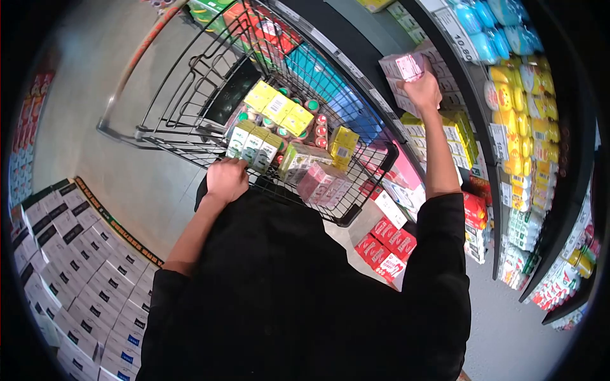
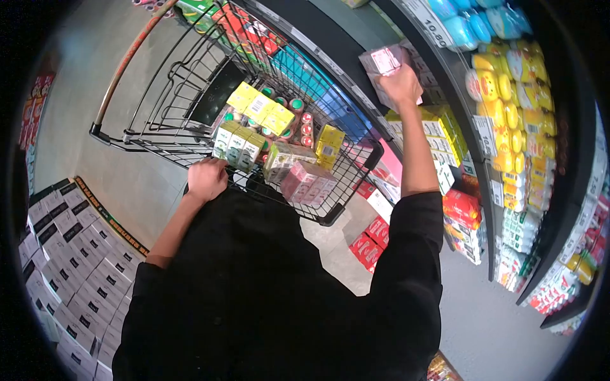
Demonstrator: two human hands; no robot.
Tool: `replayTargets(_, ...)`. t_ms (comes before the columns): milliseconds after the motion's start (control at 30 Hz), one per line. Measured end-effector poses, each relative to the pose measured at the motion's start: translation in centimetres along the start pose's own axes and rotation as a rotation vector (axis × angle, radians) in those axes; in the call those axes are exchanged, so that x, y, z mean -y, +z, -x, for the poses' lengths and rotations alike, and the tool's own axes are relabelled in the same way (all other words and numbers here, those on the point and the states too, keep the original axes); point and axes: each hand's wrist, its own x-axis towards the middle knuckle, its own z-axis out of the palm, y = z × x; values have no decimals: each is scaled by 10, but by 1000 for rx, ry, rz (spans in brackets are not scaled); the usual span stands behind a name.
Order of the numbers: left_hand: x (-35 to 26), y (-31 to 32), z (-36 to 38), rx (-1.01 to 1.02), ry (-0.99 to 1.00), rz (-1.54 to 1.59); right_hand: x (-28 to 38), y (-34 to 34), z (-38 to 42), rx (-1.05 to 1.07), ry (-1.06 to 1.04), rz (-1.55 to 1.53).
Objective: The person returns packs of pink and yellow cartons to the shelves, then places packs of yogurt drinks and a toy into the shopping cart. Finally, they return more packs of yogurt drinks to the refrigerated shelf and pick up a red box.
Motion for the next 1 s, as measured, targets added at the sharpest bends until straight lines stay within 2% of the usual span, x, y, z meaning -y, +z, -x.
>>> replayTargets(33,0,0,-1,27,-12,-13,-6,8,-9,75,-14,31)
replayTargets(133,0,1,-2,65,-24,-31,-14,21,-11,102,-68,70)
replayTargets(200,-2,-1,-2,63,-24,-28,-19,31,-10,115,-32,84)
replayTargets(267,-5,-2,-2,56,-26,-25,-33,46,-10,138,-143,96)
replayTargets(333,-4,-3,-4,47,-26,-28,-44,54,-12,159,-104,79)
replayTargets(400,-5,-1,-3,10,-31,-16,-80,75,-31,200,-144,-130)
replayTargets(433,-6,0,-3,26,-20,-17,-68,65,-28,242,-176,-194)
replayTargets(667,-6,0,-5,7,-30,-39,-62,67,-38,403,-11,-89)
replayTargets(733,-7,1,-5,14,-25,-52,-50,64,-26,295,54,156)
replayTargets(800,-6,1,-5,0,-18,-43,-53,78,-14,249,17,154)
replayTargets(867,-5,2,-5,4,-19,-44,-45,91,9,-114,-132,100)
replayTargets(900,-5,2,-5,6,-24,-41,-51,108,23,-319,-317,89)
replayTargets(967,-6,1,-6,21,-38,-46,-22,105,72,-408,-290,93)
replayTargets(1000,-6,0,-5,41,-50,-50,-21,112,91,-342,-301,-43)
